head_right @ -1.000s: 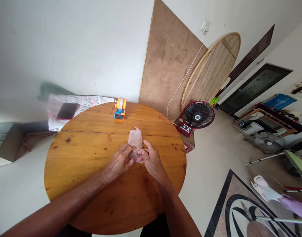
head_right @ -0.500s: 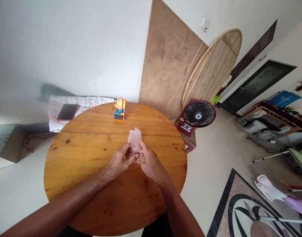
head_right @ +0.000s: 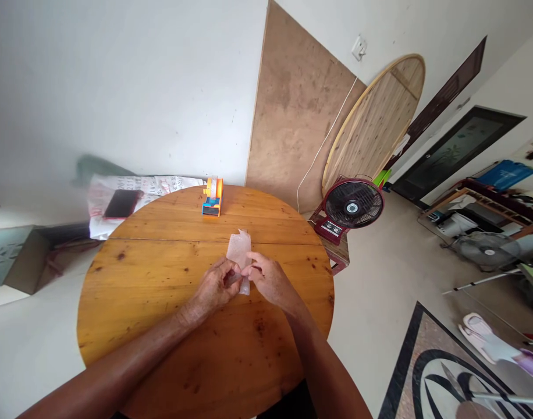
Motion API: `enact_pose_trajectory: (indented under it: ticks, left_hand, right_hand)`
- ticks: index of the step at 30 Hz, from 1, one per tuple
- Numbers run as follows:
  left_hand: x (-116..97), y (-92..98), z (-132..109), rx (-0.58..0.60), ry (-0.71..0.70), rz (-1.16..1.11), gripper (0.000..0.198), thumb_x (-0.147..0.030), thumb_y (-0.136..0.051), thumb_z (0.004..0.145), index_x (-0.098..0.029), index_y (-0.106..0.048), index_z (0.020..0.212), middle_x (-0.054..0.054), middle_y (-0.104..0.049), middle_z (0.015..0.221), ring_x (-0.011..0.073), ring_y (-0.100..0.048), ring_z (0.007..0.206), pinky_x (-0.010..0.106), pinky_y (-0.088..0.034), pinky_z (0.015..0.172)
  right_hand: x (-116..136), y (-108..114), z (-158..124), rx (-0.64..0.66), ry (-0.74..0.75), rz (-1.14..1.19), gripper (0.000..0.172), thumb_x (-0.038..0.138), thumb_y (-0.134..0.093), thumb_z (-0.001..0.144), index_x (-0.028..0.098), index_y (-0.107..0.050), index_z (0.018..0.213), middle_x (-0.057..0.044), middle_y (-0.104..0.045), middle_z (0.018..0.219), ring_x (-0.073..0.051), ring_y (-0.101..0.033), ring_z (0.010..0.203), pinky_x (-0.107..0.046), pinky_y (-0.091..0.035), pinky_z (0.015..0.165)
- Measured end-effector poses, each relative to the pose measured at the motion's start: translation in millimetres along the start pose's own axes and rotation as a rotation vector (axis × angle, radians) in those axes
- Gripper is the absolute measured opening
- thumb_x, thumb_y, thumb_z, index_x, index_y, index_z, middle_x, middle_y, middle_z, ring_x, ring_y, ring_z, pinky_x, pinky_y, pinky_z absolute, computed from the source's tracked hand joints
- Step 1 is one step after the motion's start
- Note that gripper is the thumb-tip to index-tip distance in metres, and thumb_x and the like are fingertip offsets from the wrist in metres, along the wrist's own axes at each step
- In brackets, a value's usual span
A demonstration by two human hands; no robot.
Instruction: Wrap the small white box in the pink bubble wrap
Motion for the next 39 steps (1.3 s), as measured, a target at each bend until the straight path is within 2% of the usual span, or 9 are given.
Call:
enact_pose_trajectory:
  ticks: [5, 9, 15, 22, 24, 27, 31, 35, 39]
  left_hand:
    - [2, 0.1, 0, 0.004, -0.007, -0.001, 0.009, -0.012, -0.057, 0.074, -0.019, -0.055, 0.08, 0.0, -0.053, 0.081, 0.0123, -0.053, 0.07, 0.023, -0.042, 0.064]
    - [-1, 1.4, -1, 0.009, -0.026, 0.053, 0.01, -0.012, -0.055, 0.076, -0.019, -0.055, 0.082, 0.001, -0.054, 0.081, 0.0143, -0.054, 0.074, 0.025, -0.043, 0.067]
    - [-12, 4.9, -3, -0.009, -0.11, 0.19, 0.008, -0.014, -0.052, 0.082, -0.019, -0.058, 0.082, 0.004, -0.056, 0.083, 0.0175, -0.054, 0.078, 0.029, -0.045, 0.069]
    - [-31, 9.7, -4, -0.018, -0.261, 0.372, 0.012, -0.013, -0.053, 0.083, -0.019, -0.063, 0.081, 0.009, -0.063, 0.111, 0.024, -0.054, 0.096, 0.039, -0.045, 0.08]
    - [-32, 8.4, -3, 0.009, -0.268, 0.347, 0.014, -0.011, -0.053, 0.082, -0.019, -0.064, 0.085, 0.008, -0.065, 0.108, 0.0231, -0.055, 0.096, 0.038, -0.046, 0.081]
    - [-31, 6.5, -3, 0.026, -0.27, 0.304, 0.024, -0.009, -0.053, 0.08, -0.019, -0.064, 0.098, 0.008, -0.066, 0.105, 0.0227, -0.056, 0.094, 0.039, -0.047, 0.082]
    - [-30, 5.5, -4, 0.027, -0.285, 0.255, 0.027, -0.006, -0.052, 0.08, -0.018, -0.064, 0.101, 0.009, -0.065, 0.104, 0.0233, -0.055, 0.096, 0.039, -0.049, 0.085]
    - [-31, 5.2, -4, 0.022, -0.293, 0.248, 0.025, -0.006, -0.052, 0.08, -0.016, -0.063, 0.1, 0.009, -0.065, 0.103, 0.0231, -0.055, 0.095, 0.039, -0.049, 0.085]
    - [-30, 6.0, -4, -0.002, -0.287, 0.251, 0.022, -0.007, -0.053, 0.082, -0.017, -0.064, 0.098, 0.008, -0.065, 0.102, 0.0217, -0.056, 0.093, 0.037, -0.049, 0.084]
  right_hand:
    - [-34, 4, 28, -0.187, 0.099, -0.025, 0.025, 0.023, -0.058, 0.079, 0.017, -0.07, 0.1, -0.003, -0.072, 0.085, -0.016, -0.063, 0.076, -0.028, -0.048, 0.074]
    - [-45, -4, 45, -0.155, 0.142, -0.085, 0.022, 0.025, -0.06, 0.079, 0.019, -0.073, 0.096, -0.001, -0.068, 0.077, -0.014, -0.059, 0.07, -0.025, -0.046, 0.068]
    - [-45, -14, 56, -0.068, 0.153, -0.207, 0.02, 0.022, -0.058, 0.083, 0.023, -0.074, 0.094, -0.002, -0.072, 0.087, -0.015, -0.062, 0.075, -0.024, -0.044, 0.069]
    - [-48, -11, 59, -0.139, 0.133, -0.246, 0.011, 0.025, -0.061, 0.083, 0.022, -0.071, 0.087, -0.002, -0.07, 0.083, -0.016, -0.061, 0.076, -0.025, -0.043, 0.07]
    - [-52, -3, 59, -0.227, 0.063, -0.272, 0.017, 0.027, -0.066, 0.079, 0.022, -0.068, 0.095, -0.003, -0.068, 0.091, -0.016, -0.061, 0.079, -0.027, -0.044, 0.072]
    - [-63, 11, 61, -0.314, -0.095, -0.259, 0.047, 0.035, -0.075, 0.072, 0.021, -0.06, 0.114, -0.007, -0.065, 0.106, -0.019, -0.061, 0.087, -0.031, -0.045, 0.076]
    - [-77, 12, 72, -0.248, -0.259, -0.02, 0.058, 0.033, -0.076, 0.071, 0.017, -0.054, 0.122, -0.006, -0.068, 0.089, -0.016, -0.063, 0.072, -0.025, -0.046, 0.06]
    - [-77, 2, 85, -0.15, -0.297, 0.115, 0.042, 0.035, -0.071, 0.075, 0.015, -0.059, 0.109, 0.0, -0.064, 0.07, -0.01, -0.053, 0.045, -0.019, -0.031, 0.036]
    - [-71, -7, 92, -0.028, -0.281, 0.21, 0.025, 0.036, -0.067, 0.075, 0.014, -0.063, 0.085, 0.008, -0.046, 0.045, -0.007, -0.038, 0.035, -0.018, -0.024, 0.032]
Point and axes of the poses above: each hand's wrist, its own z-axis towards the middle knuckle, its own y-axis out of the back of the hand, x = y × z, the point moved 7 cm from there along z, towards the middle knuckle
